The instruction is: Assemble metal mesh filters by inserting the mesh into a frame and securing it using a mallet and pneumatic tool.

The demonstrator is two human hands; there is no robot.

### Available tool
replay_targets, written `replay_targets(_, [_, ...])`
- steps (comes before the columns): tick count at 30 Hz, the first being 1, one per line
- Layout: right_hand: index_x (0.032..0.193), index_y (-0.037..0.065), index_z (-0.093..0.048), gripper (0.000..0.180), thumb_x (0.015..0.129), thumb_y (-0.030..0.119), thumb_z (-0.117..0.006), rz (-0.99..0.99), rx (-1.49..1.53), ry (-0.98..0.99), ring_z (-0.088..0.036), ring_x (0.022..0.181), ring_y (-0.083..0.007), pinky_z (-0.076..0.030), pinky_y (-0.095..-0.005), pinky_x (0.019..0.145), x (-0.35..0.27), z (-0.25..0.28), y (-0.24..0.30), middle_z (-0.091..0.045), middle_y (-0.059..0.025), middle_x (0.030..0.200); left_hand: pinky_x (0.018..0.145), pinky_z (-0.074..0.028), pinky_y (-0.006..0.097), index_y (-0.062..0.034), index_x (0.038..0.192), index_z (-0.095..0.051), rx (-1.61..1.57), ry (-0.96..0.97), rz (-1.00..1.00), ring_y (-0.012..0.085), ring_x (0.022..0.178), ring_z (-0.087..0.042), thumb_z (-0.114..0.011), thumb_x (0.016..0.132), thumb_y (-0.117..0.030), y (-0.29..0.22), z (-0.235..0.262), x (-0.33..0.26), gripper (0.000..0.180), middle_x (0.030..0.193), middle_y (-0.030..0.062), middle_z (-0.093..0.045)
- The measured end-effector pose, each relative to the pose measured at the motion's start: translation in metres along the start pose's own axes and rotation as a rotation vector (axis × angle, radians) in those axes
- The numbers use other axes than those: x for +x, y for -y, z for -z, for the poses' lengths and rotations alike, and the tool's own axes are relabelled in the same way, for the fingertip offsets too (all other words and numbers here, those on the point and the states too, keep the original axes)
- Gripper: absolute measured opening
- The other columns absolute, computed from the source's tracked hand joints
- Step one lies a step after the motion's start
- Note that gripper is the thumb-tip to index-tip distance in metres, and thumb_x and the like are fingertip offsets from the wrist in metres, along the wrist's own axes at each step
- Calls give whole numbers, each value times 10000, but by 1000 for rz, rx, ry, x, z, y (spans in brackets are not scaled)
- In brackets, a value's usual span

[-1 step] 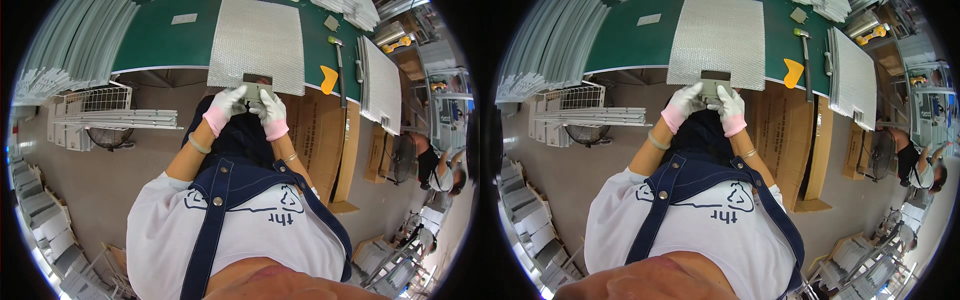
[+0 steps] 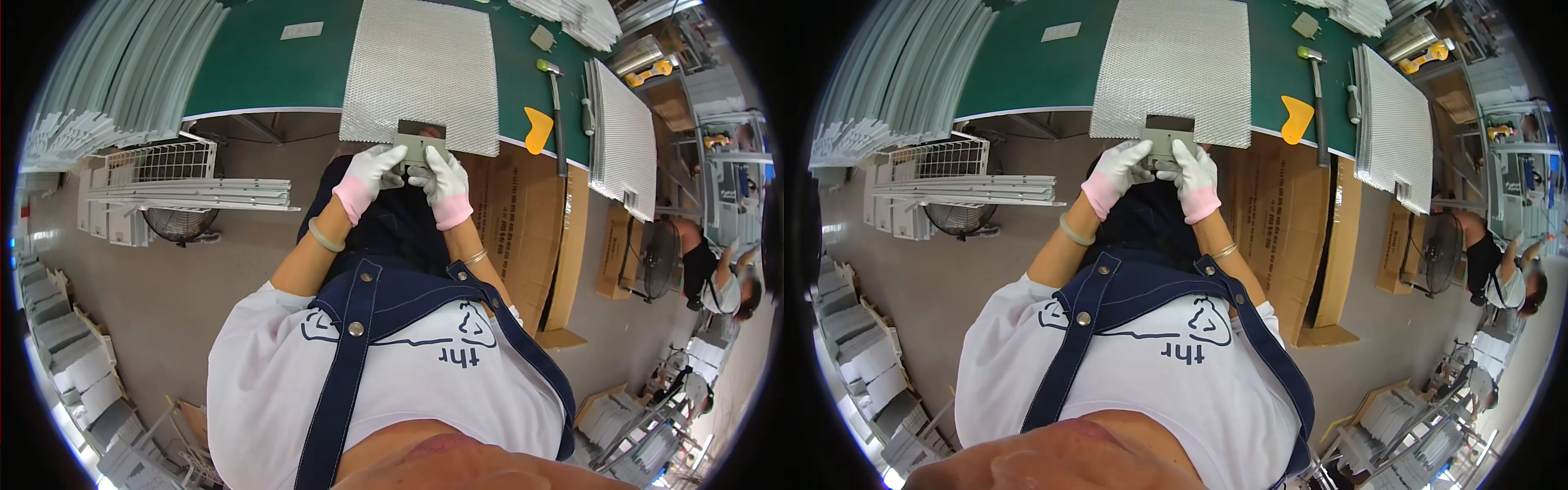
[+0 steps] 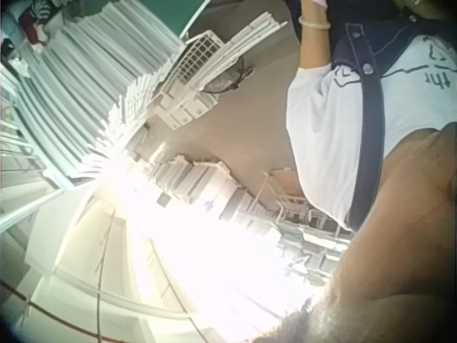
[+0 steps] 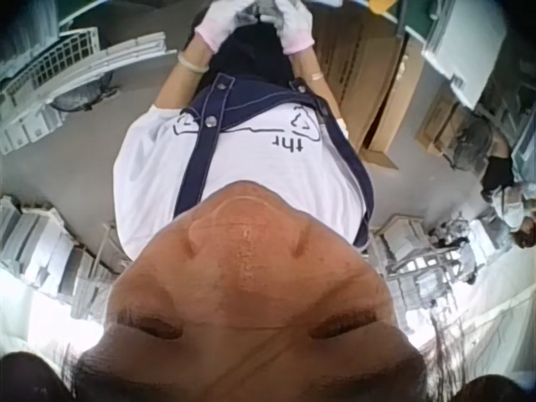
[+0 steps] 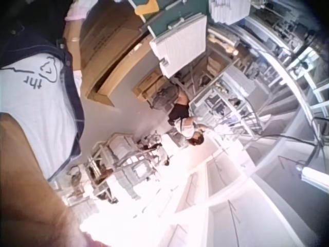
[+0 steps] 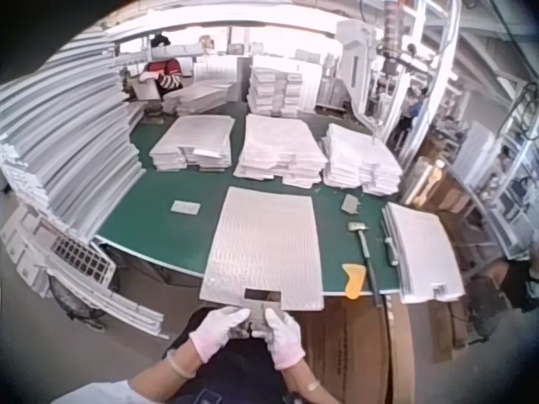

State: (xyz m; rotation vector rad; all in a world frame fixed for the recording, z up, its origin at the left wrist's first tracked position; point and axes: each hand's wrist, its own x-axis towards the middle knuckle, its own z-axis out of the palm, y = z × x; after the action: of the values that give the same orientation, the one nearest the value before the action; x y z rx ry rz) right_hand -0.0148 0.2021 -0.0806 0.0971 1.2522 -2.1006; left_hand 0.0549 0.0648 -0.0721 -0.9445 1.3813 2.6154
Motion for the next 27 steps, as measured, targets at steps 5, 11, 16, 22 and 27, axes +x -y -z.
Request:
replay_targets(5, [1108, -11, -492, 443, 897, 373, -556, 57, -243, 80, -628, 768, -189, -532, -285, 621, -4, 7, 7, -615, -114, 966, 580, -506, 242, -9, 858, -611, -53, 45, -130, 92, 574, -555, -649, 845, -246, 10, 6, 1, 240, 740, 36, -598])
replay_targets(11, [1081, -38, -498, 474, 914, 406, -503, 181, -153, -53, -615, 771, -189, -525, -306, 663, 3, 23, 11, -605, -145, 929, 554, -506, 239, 4, 833, -613, 26, -39, -142, 90, 559, -551, -640, 845, -209, 3, -1, -3, 216, 696, 34, -592])
replay_targets(16, [777, 27, -497, 247, 853, 215, -638, 179, -54, -256, -569, 704, -124, -489, -282, 601, -1, -2, 23, -572, -78, 803, 539, -500, 234, 7, 797, -607, 120, -56, -163, 81, 560, -530, -630, 838, -203, -1, 3, -2, 216, 674, 26, -575])
replay_targets(22, [699, 32, -503, 199, 807, 57, -668, 235, 208, -251, -573, 539, -172, -470, -268, 540, 15, 14, 13, -598, -112, 658, 541, -501, 239, 12, 794, -605, 150, -22, -138, 86, 549, -520, -628, 837, -201, -7, 9, 0, 219, 654, 17, -554])
replay_targets(27, [700, 4, -534, 184, 808, 67, -670, 196, 107, -252, -584, 560, -168, -472, -267, 543, 13, 17, 14, -616, -121, 667, 546, -504, 240, 13, 769, -614, 151, 16, -129, 96, 550, -539, -631, 839, -211, -4, 14, 3, 235, 658, 32, -577])
